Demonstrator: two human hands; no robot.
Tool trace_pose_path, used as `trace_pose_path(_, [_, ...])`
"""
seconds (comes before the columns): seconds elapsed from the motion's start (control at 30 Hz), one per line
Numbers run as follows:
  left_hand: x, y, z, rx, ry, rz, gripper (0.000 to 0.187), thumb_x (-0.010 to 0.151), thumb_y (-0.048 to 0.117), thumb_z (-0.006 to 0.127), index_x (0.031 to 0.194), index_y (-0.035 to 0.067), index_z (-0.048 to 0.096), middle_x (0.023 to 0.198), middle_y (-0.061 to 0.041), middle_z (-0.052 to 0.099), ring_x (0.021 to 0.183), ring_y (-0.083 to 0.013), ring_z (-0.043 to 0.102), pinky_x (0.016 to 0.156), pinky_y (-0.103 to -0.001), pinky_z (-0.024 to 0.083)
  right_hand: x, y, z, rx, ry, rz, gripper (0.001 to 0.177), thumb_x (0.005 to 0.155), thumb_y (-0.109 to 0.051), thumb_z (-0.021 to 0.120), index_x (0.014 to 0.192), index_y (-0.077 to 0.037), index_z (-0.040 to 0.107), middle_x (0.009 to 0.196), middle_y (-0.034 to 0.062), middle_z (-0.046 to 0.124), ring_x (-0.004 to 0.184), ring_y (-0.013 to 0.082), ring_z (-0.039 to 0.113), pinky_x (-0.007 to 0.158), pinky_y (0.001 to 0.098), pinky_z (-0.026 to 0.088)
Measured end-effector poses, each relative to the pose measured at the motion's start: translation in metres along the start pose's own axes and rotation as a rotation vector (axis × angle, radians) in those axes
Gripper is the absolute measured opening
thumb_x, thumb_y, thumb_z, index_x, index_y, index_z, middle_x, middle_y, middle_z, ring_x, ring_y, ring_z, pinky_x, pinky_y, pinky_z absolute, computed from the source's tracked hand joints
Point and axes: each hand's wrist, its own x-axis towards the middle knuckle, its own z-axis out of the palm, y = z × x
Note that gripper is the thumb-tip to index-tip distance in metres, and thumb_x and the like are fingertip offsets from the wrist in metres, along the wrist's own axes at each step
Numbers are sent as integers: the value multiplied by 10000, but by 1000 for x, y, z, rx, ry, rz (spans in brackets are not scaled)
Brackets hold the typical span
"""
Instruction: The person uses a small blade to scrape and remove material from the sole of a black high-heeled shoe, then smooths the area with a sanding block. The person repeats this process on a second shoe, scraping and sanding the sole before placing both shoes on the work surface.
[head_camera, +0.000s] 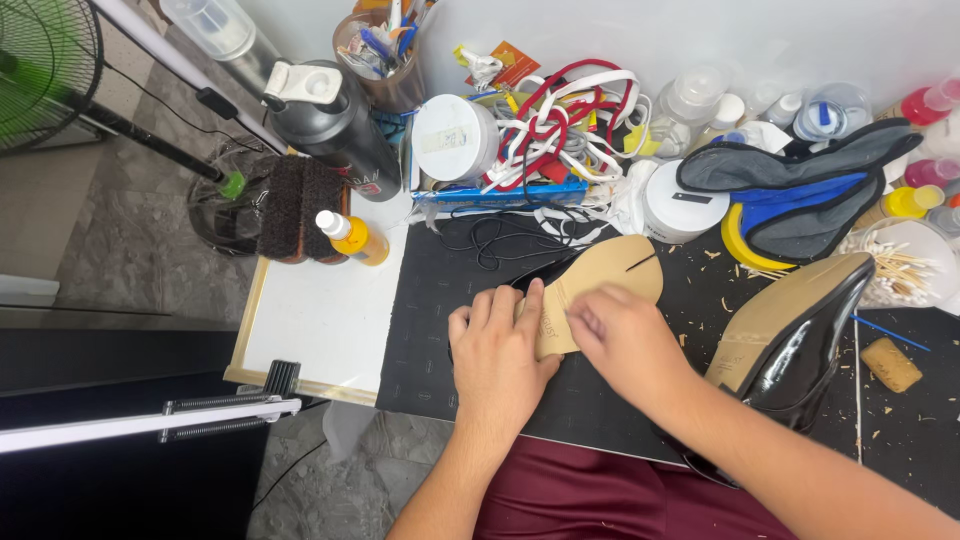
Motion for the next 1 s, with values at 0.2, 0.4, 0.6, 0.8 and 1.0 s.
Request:
trace_pose_path(0.2, [-4, 2, -2, 33, 26, 33, 883, 559, 283, 919, 1356, 21, 644, 1114, -85, 584, 1104, -268, 540, 918, -460, 379, 1, 4, 6, -31, 43, 3, 88, 850, -71, 734, 879, 0, 691, 785, 132, 652, 676, 292, 658, 626, 389, 533])
trace_pose_path(0.4, [4, 1, -4, 8, -7, -6, 875, 544, 286, 921, 1341, 42, 655, 1086, -75, 578, 1085, -271, 539, 895, -460, 376, 10, 5, 6, -75, 51, -84, 71, 845, -60, 728, 864, -9, 683, 794, 144, 644, 728, 315, 656, 655, 408, 536])
trace_pose_path(0.6, [-1, 1, -2, 34, 16, 12, 877, 553, 286, 920, 1348, 32, 651, 1104, -73, 580, 1097, -269, 540, 905, -458, 378, -10, -3, 0, -29, -21, 18, 67, 843, -71, 725, 878, -24, 693, 783, 125, 656, 678, 293, 679, 618, 404, 545])
trace_pose_path(0.8, [-1, -1, -3, 21, 0, 17, 887, 545, 287, 925, 1350, 35, 649, 1100, -78, 581, 1093, -274, 543, 902, -464, 381, 26, -3, 7, -66, 67, -46, 108, 887, -75, 728, 893, 10, 661, 818, 150, 642, 719, 325, 670, 637, 418, 536])
trace_pose_path(1.0, [5, 0, -5, 6, 16, -10, 842, 568, 284, 912, 1340, 59, 659, 1096, -62, 594, 1108, -251, 561, 901, -460, 387, -40, -9, -18, -100, -183, 24, 80, 801, -86, 740, 831, -36, 686, 821, 117, 680, 745, 317, 694, 653, 400, 543])
